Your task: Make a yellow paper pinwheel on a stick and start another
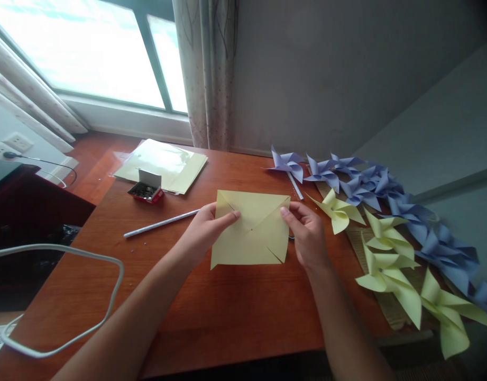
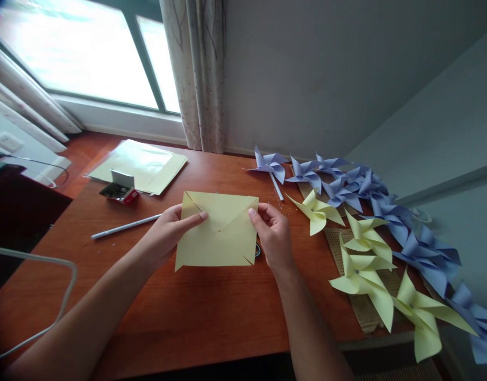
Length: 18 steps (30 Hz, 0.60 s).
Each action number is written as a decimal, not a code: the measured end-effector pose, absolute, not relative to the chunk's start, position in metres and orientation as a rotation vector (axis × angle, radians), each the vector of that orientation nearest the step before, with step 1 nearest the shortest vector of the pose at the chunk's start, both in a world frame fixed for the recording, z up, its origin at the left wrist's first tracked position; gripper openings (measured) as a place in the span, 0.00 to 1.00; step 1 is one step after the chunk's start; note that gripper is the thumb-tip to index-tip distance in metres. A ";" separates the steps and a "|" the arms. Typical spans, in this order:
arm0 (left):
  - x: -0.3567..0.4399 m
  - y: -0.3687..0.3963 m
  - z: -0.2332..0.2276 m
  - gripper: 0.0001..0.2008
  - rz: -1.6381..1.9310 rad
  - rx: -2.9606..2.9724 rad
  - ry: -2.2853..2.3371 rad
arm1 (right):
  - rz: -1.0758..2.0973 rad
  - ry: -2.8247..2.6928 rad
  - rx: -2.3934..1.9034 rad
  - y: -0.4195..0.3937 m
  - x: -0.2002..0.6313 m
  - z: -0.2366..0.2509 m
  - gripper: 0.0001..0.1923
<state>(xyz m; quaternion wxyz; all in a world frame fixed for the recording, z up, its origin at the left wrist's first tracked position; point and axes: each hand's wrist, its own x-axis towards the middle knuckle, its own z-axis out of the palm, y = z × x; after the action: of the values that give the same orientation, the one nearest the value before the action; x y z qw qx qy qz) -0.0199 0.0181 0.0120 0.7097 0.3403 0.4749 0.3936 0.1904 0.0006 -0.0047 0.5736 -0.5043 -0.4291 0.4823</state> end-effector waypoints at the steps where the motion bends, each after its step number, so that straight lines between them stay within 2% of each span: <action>1: -0.020 0.018 0.012 0.23 0.868 0.755 1.041 | 1.109 -0.997 -1.199 0.001 0.191 -0.006 0.08; 11: -0.021 0.021 0.005 0.18 0.967 0.880 1.001 | 0.974 -1.062 -1.310 0.001 0.192 -0.010 0.13; 18: -0.016 0.019 -0.001 0.21 1.498 1.746 1.525 | 0.906 -1.192 -1.372 0.000 0.189 -0.010 0.12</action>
<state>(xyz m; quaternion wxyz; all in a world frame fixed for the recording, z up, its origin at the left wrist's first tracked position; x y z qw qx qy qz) -0.0164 0.0191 -0.0007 0.1896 0.6210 0.5426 0.5329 0.1894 -0.0002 -0.0100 0.5275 -0.5739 -0.4988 0.3790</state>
